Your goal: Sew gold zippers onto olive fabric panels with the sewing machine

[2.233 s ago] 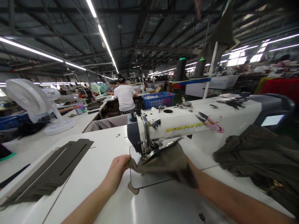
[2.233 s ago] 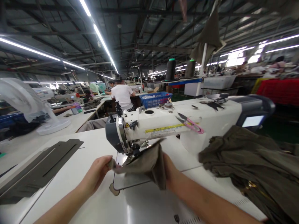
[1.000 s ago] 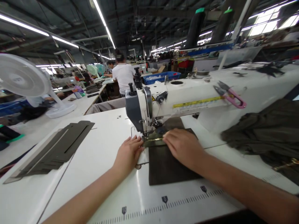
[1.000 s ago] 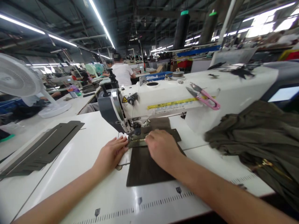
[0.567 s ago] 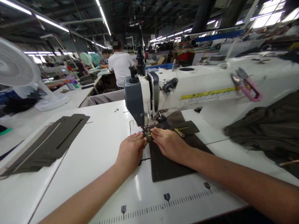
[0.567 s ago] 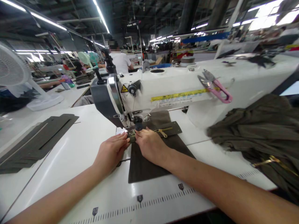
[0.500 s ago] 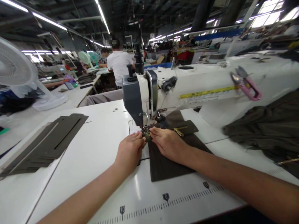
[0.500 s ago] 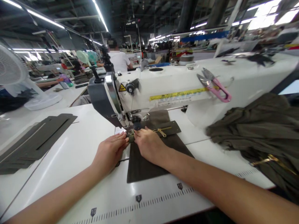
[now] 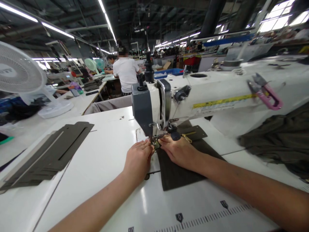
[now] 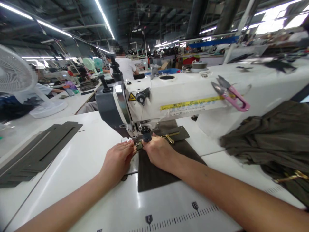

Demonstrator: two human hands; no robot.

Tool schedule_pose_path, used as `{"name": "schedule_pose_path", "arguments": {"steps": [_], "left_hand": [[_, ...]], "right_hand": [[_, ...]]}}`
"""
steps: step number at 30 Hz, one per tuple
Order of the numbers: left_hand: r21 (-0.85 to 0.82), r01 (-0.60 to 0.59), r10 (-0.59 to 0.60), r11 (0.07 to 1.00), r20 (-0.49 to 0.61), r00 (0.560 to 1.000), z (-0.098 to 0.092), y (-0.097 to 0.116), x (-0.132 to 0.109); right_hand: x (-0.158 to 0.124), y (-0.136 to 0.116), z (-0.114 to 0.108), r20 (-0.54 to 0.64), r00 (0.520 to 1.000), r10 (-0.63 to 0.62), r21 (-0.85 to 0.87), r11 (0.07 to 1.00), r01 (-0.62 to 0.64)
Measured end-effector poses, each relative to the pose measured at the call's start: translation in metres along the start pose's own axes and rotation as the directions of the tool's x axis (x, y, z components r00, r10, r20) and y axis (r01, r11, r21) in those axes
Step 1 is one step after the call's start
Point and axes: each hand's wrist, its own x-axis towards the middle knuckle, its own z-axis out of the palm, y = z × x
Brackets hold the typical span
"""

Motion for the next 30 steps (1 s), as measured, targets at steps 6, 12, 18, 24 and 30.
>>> {"name": "schedule_pose_path", "arguments": {"steps": [6,12,18,24,30], "left_hand": [[0.005,0.01,-0.01,1.0,-0.011,1.0,0.0,-0.001,0.0],[0.018,0.008,-0.008,1.0,0.01,1.0,-0.001,-0.003,0.0],[0.009,-0.009,0.008,1.0,0.035,0.999,-0.004,0.0,-0.003],[-0.019,0.012,-0.011,1.0,0.019,1.0,-0.003,0.002,-0.004],[0.041,0.141,-0.143,0.989,0.065,0.988,-0.011,0.003,-0.003]], "right_hand": [[0.002,0.0,0.001,-0.026,1.0,0.004,-0.025,1.0,-0.005],[0.0,0.002,0.007,-0.13,0.991,-0.014,0.028,0.999,0.017],[-0.004,-0.001,0.002,-0.12,0.993,0.022,0.089,0.996,-0.011],[-0.004,-0.002,0.003,-0.132,0.99,0.054,0.13,0.991,-0.037],[-0.004,-0.004,0.004,-0.093,0.97,0.224,0.044,0.974,-0.221]]}}
